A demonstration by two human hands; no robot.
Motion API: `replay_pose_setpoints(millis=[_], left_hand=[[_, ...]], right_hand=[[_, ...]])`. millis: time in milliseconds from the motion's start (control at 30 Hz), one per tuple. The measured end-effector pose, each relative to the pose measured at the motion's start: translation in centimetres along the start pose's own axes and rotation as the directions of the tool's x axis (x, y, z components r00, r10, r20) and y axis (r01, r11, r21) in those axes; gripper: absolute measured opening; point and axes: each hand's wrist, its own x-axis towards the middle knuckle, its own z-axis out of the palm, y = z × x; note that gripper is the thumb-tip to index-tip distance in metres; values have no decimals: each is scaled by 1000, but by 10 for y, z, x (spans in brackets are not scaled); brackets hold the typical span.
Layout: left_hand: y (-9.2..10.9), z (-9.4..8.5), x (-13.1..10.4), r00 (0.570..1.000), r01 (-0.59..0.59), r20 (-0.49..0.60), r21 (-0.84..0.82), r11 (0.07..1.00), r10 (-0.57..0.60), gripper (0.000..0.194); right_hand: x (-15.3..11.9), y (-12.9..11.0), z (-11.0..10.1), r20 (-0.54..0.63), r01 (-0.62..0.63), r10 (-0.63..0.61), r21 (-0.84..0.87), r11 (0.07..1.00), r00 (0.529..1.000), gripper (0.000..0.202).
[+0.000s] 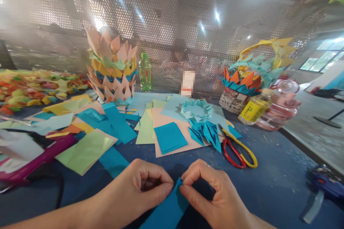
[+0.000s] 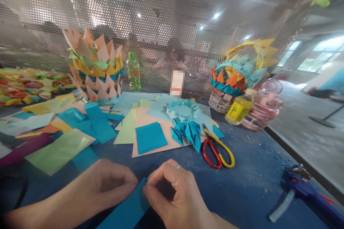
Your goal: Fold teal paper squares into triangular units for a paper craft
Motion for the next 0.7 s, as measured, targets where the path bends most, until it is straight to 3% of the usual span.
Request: replay_pose_setpoints(millis=[300,500,600,700], left_hand=[[9,-2,-3,998,-47,37,0,999,46,43],[6,3,-2,999,46,16,-10,999,-46,27],[8,3,-1,999,29,-31,20,999,-29,24],[9,2,-1,998,8,-63,15,1000,-7,26]], right_hand=[[-2,0,2,-28,47,-47,10,999,999,13],[-1,-1,1,-25,67,-67,19,998,997,13],[-1,-2,3,-19,-12,13,16,1000,1000,8],[0,-1,6,-6,-123,124,101,987,992,26]])
